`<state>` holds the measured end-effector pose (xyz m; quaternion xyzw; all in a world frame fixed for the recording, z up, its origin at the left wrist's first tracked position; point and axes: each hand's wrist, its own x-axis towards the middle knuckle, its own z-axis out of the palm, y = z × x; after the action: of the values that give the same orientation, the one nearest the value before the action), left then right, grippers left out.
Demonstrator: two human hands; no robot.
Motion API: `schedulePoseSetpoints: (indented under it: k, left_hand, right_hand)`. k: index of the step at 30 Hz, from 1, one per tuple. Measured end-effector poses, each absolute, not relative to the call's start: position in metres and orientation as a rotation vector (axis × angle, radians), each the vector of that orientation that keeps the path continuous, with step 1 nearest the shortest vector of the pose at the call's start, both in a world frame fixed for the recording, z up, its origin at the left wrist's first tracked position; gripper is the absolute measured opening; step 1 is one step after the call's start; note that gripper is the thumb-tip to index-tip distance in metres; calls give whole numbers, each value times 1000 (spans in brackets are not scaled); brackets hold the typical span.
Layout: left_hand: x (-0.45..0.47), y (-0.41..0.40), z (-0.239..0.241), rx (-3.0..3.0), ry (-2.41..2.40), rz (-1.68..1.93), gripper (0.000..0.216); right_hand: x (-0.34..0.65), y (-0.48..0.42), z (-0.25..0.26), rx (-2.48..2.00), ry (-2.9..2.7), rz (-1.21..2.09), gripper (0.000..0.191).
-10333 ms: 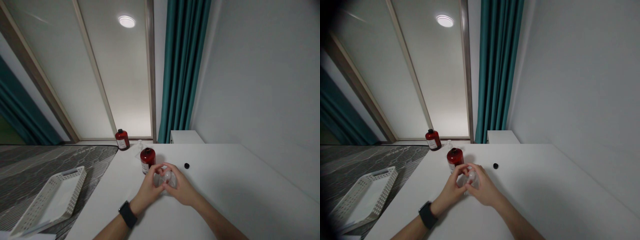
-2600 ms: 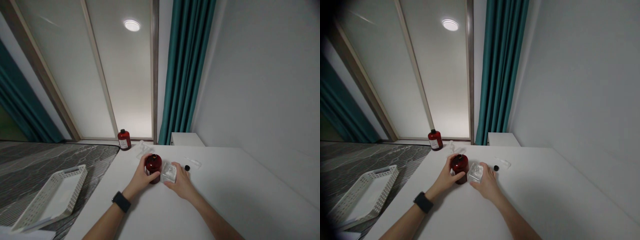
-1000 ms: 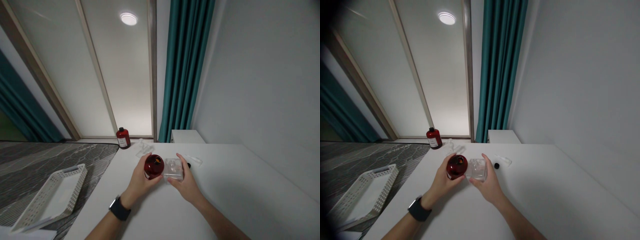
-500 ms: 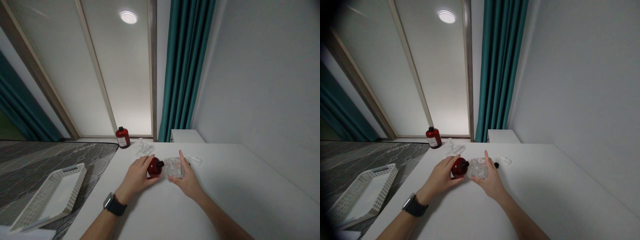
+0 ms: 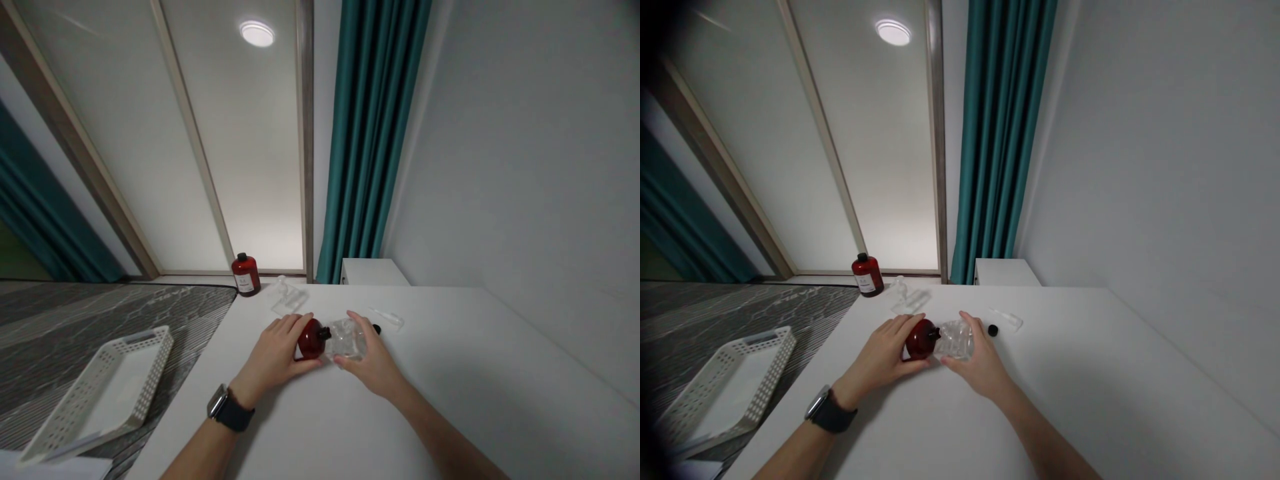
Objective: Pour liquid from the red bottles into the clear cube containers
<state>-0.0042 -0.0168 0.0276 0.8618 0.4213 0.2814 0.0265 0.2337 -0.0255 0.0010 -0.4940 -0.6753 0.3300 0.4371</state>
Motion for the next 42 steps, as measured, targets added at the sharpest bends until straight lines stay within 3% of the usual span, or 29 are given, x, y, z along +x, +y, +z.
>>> schedulePoseSetpoints:
  k: [11,42]
  left_hand:
    - [-6,-16,28,2639,1304,875,78]
    - [0,-20,19,2719,1316,925,75]
  right_hand:
    - [238,-25,8,-1212,-1823,760,95]
    - [249,-24,8,-1046,-1900,463,78]
